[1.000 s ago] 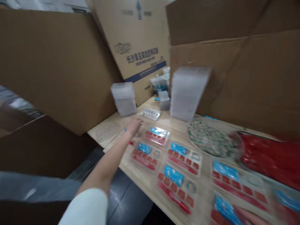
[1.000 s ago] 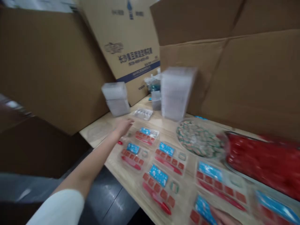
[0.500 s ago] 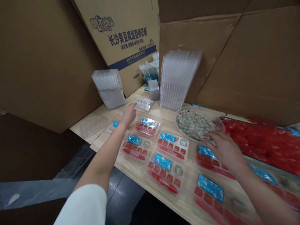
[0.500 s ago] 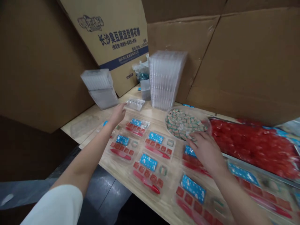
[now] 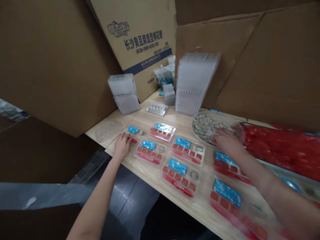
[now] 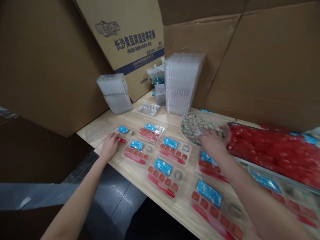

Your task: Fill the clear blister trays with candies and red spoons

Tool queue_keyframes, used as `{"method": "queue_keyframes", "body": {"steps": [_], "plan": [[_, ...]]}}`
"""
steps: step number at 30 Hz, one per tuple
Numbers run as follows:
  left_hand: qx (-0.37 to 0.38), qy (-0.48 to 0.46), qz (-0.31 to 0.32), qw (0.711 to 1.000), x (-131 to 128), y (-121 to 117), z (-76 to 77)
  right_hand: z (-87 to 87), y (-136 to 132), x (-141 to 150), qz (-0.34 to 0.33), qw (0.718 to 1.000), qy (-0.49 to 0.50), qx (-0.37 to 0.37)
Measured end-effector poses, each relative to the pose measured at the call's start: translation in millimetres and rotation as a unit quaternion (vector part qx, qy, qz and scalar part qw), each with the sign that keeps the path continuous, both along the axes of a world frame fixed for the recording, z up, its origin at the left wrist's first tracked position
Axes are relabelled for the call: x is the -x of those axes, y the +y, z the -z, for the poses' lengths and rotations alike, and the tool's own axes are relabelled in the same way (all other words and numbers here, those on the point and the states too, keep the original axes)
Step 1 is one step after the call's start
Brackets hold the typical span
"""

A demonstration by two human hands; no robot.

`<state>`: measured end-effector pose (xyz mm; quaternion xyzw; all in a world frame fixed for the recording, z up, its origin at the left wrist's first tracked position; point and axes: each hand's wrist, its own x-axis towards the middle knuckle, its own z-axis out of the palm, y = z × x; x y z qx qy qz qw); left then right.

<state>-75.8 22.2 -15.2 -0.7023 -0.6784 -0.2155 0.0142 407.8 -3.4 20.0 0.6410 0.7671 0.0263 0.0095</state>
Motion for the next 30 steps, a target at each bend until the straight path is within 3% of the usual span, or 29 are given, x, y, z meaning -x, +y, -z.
{"method": "queue_keyframes", "body": {"steps": [3, 7, 10, 12, 14, 15, 17, 19, 20, 22, 24, 26, 28, 30], "plan": [[-0.045, -0.023, -0.008, 0.999, -15.9, -7.1, -9.2, -7.1, -1.2, 4.7, -0.024, 1.0, 0.004, 0.014], [-0.1, -0.073, 0.027, 0.992, -61.6, -41.2, -22.7, -14.6, -1.4, 4.7, -0.033, 0.999, 0.024, 0.022], [-0.115, -0.196, 0.068, 0.971, -110.1, -77.8, -33.3, -26.5, -7.4, -1.9, -0.033, 0.999, 0.04, 0.014], [-0.059, -0.302, 0.103, 0.946, -145.4, -101.5, -39.9, -38.0, -23.9, -2.8, -0.026, 0.997, 0.06, -0.027], [0.058, -0.432, 0.139, 0.889, -181.7, -121.2, -45.7, -49.2, -55.2, 6.9, -0.03, 0.99, 0.091, -0.1], [0.127, -0.504, 0.161, 0.839, -199.8, -129.0, -48.2, -53.3, -76.0, 16.2, -0.039, 0.984, 0.106, -0.14], [0.249, -0.629, 0.196, 0.71, -234.3, -140.5, -52.6, -55.8, -123.1, 40.4, -0.101, 0.975, 0.117, -0.162], [0.332, -0.699, 0.185, 0.605, -263.4, -147.9, -56.2, -50.6, -168.6, 63.2, -0.151, 0.962, 0.137, -0.181], [0.361, -0.717, 0.167, 0.572, -274.9, -150.8, -57.8, -46.1, -187.5, 70.9, -0.156, 0.956, 0.157, -0.195], [0.403, -0.729, 0.132, 0.537, -291.7, -156.4, -60.6, -36.8, -214.9, 75.3, -0.097, 0.946, 0.212, -0.226], [0.427, -0.725, 0.116, 0.527, -302.0, -163.0, -63.0, -29.4, -229.3, 66.6, 0.029, 0.912, 0.289, -0.288], [0.442, -0.713, 0.115, 0.532, -309.4, -171.6, -64.4, -23.8, -234.5, 51.6, 0.175, 0.844, 0.384, -0.332], [0.457, -0.697, 0.12, 0.54, -315.6, -181.3, -64.2, -18.6, -234.9, 37.7, 0.267, 0.771, 0.501, -0.289], [0.468, -0.683, 0.122, 0.548, -318.9, -188.2, -62.0, -13.9, -234.6, 27.5, 0.292, 0.72, 0.602, -0.183]]}}
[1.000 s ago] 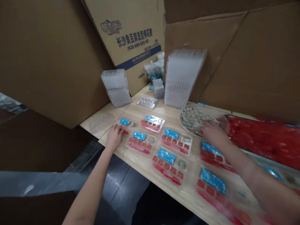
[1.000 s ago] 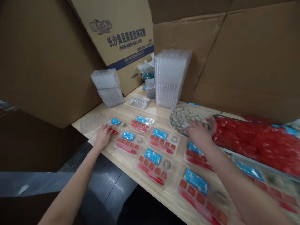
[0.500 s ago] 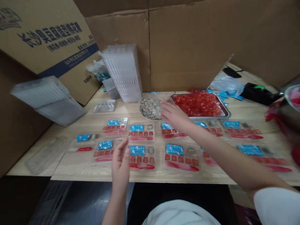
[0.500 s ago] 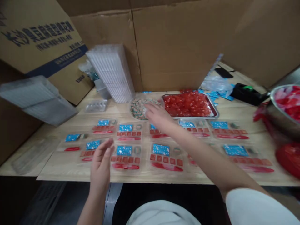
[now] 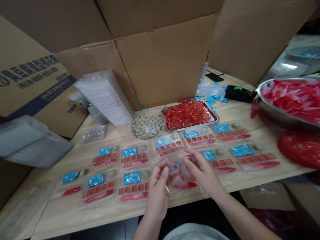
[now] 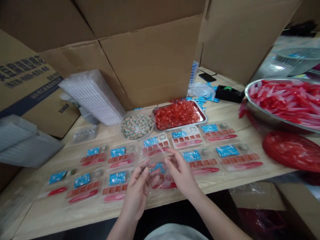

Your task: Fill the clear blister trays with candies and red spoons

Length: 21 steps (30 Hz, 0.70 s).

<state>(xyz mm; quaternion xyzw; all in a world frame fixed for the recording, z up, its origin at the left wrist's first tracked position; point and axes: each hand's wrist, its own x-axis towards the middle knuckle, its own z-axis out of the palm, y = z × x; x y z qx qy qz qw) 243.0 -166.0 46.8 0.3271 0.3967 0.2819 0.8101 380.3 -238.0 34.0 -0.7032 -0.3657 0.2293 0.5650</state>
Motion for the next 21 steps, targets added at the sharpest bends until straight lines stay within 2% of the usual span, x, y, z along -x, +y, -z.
{"method": "queue_keyframes", "body": {"steps": [2, 4, 6, 8, 10, 12, 13, 15, 17, 19, 21], "plan": [[-0.02, 0.027, 0.002, 0.999, 2.8, 0.9, 3.9, 2.4, -1.7, -10.2, -0.083, 0.995, 0.041, 0.047], [-0.075, 0.077, 0.017, 0.994, 12.3, 12.2, 8.7, 1.2, -3.6, -26.6, -0.165, 0.982, -0.011, 0.087], [-0.153, 0.149, 0.08, 0.974, 24.1, 31.6, 12.8, -3.1, 0.3, -52.7, -0.191, 0.971, -0.096, 0.111], [-0.238, 0.208, 0.18, 0.932, 31.2, 53.3, 13.9, -7.9, 15.3, -85.9, -0.137, 0.962, -0.193, 0.134], [-0.345, 0.244, 0.256, 0.869, 29.2, 70.7, 10.9, -10.1, 41.5, -119.0, -0.074, 0.935, -0.305, 0.167], [-0.461, 0.266, 0.277, 0.8, 20.5, 78.7, 6.1, -8.5, 72.7, -145.5, -0.053, 0.9, -0.381, 0.203], [-0.513, 0.279, 0.263, 0.769, 15.8, 78.1, 4.4, -6.5, 87.5, -155.1, -0.048, 0.891, -0.399, 0.213], [-0.588, 0.306, 0.195, 0.723, 10.5, 67.3, 4.9, -1.5, 111.4, -168.0, -0.04, 0.885, -0.408, 0.223], [-0.621, 0.32, 0.128, 0.703, 12.8, 46.5, 12.0, 3.9, 124.9, -174.8, -0.034, 0.883, -0.41, 0.227], [-0.639, 0.308, 0.116, 0.695, 20.7, 21.8, 23.4, 8.1, 127.0, -177.7, -0.033, 0.888, -0.401, 0.224], [-0.665, 0.299, 0.142, 0.669, 29.1, 0.4, 34.4, 10.1, 118.5, -175.7, -0.029, 0.898, -0.381, 0.219]]}}
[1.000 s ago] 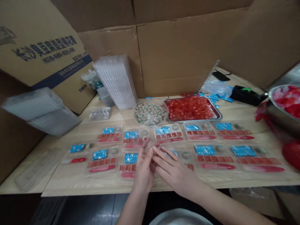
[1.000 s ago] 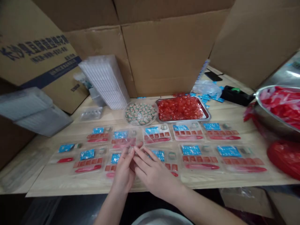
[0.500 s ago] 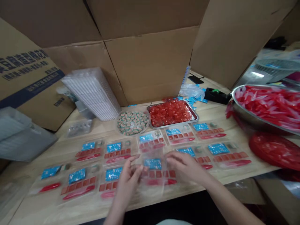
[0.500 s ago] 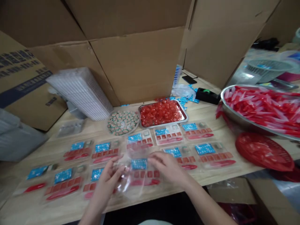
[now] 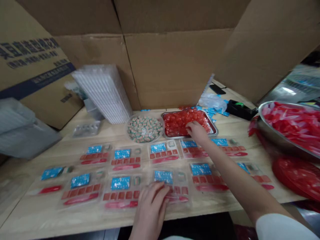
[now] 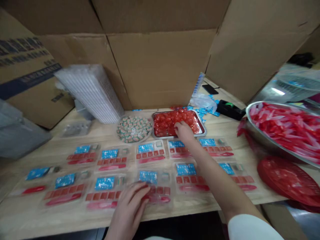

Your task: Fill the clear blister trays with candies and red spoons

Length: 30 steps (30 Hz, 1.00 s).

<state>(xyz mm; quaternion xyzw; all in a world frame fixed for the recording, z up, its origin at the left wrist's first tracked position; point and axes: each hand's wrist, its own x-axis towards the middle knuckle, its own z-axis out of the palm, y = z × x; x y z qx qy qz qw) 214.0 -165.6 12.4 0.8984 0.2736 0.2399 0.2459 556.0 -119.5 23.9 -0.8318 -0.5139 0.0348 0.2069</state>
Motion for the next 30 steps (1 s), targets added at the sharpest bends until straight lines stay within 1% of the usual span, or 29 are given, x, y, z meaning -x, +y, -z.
{"method": "queue_keyframes", "body": {"steps": [2, 3, 4, 5, 6, 7, 8, 9, 10, 11, 12, 14, 15, 17, 18, 20, 22, 24, 27, 29, 30], "plan": [[-0.028, 0.032, 0.031, 0.999, 5.7, -13.0, 6.9, -1.3, -17.9, 10.0, 0.001, 1.0, 0.029, -0.003], [-0.036, 0.045, 0.041, 0.997, 7.2, -16.0, 8.4, -3.5, -29.5, 18.8, -0.011, 0.998, 0.067, -0.004], [-0.038, 0.049, 0.045, 0.997, 7.7, -17.2, 8.6, -6.7, -42.4, 30.1, -0.03, 0.991, 0.128, -0.004], [-0.03, 0.044, 0.044, 0.998, 7.4, -16.9, 7.5, -10.7, -55.9, 43.6, -0.054, 0.976, 0.211, -0.001], [-0.012, 0.028, 0.034, 0.999, 6.0, -15.6, 5.0, -15.0, -69.2, 58.6, -0.083, 0.946, 0.315, 0.006], [0.017, 0.004, 0.018, 1.0, 3.6, -13.8, 1.4, -19.2, -81.4, 74.1, -0.1, 0.907, 0.408, 0.019], [0.053, -0.026, -0.003, 0.998, 0.1, -11.7, -3.3, -22.7, -92.0, 89.4, -0.108, 0.869, 0.481, 0.033], [0.093, -0.056, -0.024, 0.994, -4.4, -9.6, -8.6, -25.2, -100.6, 103.6, -0.107, 0.843, 0.526, 0.04], [0.128, -0.083, -0.037, 0.988, -9.7, -7.5, -14.1, -26.7, -106.9, 116.1, -0.1, 0.831, 0.547, 0.038], [0.152, -0.103, -0.043, 0.982, -15.4, -5.7, -19.2, -27.2, -111.1, 126.6, -0.09, 0.83, 0.55, 0.027], [0.166, -0.116, -0.044, 0.978, -21.3, -4.3, -23.5, -27.2, -113.4, 135.2, -0.079, 0.835, 0.544, 0.009], [0.17, -0.126, -0.043, 0.976, -31.5, -3.1, -28.5, -26.6, -114.7, 147.2, -0.057, 0.84, 0.539, -0.034], [0.17, -0.13, -0.05, 0.975, -35.1, -3.4, -28.9, -26.4, -114.5, 151.3, -0.046, 0.834, 0.547, -0.054], [0.189, -0.14, -0.079, 0.969, -39.1, -5.8, -26.7, -26.3, -114.0, 156.7, -0.025, 0.815, 0.573, -0.084], [0.21, -0.147, -0.097, 0.962, -39.5, -7.4, -24.7, -26.2, -114.1, 158.3, -0.017, 0.808, 0.582, -0.093], [0.259, -0.156, -0.123, 0.945, -38.5, -10.6, -20.6, -25.3, -114.7, 160.4, -0.008, 0.802, 0.588, -0.104], [0.283, -0.159, -0.132, 0.937, -36.8, -12.3, -18.3, -23.4, -115.8, 161.7, -0.013, 0.801, 0.586, -0.119], [0.256, -0.156, -0.129, 0.945, -35.6, -11.9, -18.4, -20.7, -117.2, 163.9, -0.027, 0.798, 0.586, -0.134], [0.174, -0.147, -0.102, 0.968, -35.4, -8.6, -20.9, -16.6, -120.5, 169.8, -0.031, 0.798, 0.585, -0.142], [0.133, -0.144, -0.082, 0.977, -35.5, -6.8, -21.7, -14.2, -121.1, 171.6, -0.031, 0.803, 0.577, -0.142], [0.122, -0.141, -0.075, 0.98, -35.4, -6.6, -21.4, -13.2, -119.6, 169.4, -0.044, 0.811, 0.569, -0.132]]}}
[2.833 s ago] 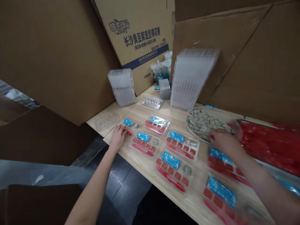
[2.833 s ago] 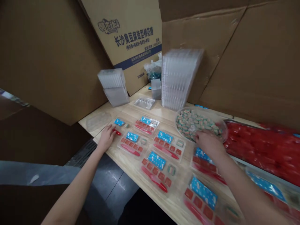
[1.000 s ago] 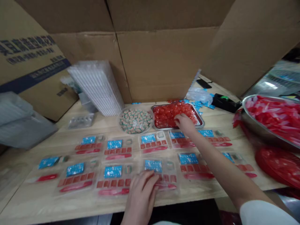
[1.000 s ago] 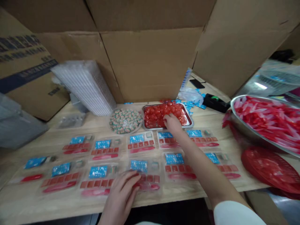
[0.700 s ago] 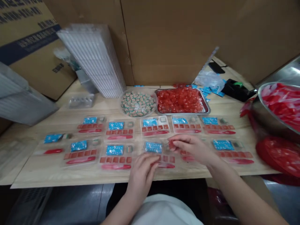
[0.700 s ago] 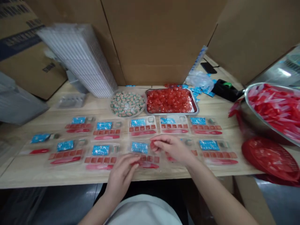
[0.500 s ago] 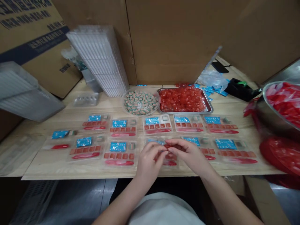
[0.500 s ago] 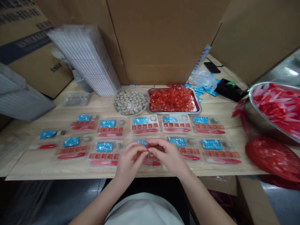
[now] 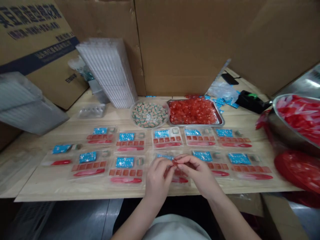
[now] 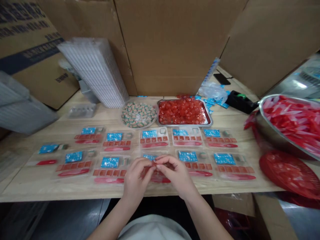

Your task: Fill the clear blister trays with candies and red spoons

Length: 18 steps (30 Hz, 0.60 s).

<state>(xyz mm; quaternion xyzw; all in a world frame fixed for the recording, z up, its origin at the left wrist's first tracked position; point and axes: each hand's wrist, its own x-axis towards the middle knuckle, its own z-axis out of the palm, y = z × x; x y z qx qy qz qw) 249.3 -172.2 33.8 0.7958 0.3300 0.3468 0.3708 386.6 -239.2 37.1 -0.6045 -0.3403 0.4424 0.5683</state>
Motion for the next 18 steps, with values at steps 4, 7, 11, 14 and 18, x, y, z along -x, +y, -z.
{"method": "queue_keyframes", "body": {"steps": [4, 7, 11, 14, 18], "plan": [[0.053, 0.023, 0.011, 0.998, 3.0, -4.7, 6.1, 1.0, 30.2, -49.5, -0.048, 0.975, -0.212, 0.04], [0.128, 0.037, 0.022, 0.991, 5.8, -9.8, 12.0, -3.0, 76.4, -121.6, 0.132, 0.885, -0.428, 0.123], [0.15, 0.065, 0.048, 0.985, 5.4, -10.6, 16.0, -3.0, 133.3, -186.5, 0.244, 0.825, -0.479, 0.173], [0.165, 0.076, 0.071, 0.981, 3.5, -8.5, 17.1, 11.1, 150.9, -182.7, 0.271, 0.796, -0.508, 0.184], [0.162, 0.097, 0.078, 0.979, 1.1, -7.2, 19.3, 35.8, 151.8, -148.3, 0.243, 0.782, -0.553, 0.154]]}}
